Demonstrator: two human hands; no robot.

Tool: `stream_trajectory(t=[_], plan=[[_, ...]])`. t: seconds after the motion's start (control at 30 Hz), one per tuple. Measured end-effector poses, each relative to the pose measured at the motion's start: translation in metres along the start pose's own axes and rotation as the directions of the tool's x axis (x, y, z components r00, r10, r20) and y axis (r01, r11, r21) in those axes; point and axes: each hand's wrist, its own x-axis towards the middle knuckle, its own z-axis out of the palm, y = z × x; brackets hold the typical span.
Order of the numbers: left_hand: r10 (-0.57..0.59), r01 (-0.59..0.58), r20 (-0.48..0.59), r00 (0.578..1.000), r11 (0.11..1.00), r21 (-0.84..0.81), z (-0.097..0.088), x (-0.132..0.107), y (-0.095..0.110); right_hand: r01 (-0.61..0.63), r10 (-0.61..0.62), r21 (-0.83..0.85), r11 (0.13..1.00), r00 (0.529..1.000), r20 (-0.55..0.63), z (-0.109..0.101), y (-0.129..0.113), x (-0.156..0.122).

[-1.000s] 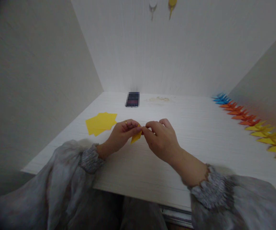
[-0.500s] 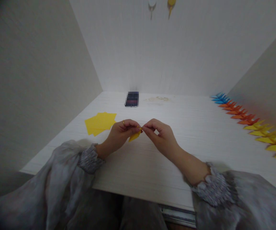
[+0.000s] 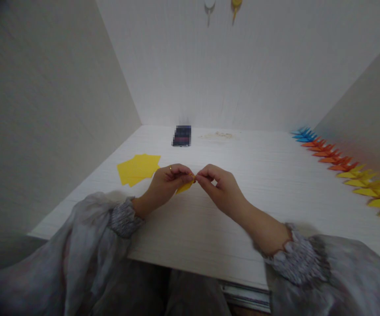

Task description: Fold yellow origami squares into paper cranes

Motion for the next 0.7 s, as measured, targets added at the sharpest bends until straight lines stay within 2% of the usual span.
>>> stream_trajectory(t=[0.7], plan=[[-0.042, 0.042, 0.047, 0.998, 0.999, 0.015, -0.0004, -0.0024, 0.0031, -0.088, 0.089, -0.025, 0.996, 0.995, 0.05, 0.0011, 0.0007, 0.0009]])
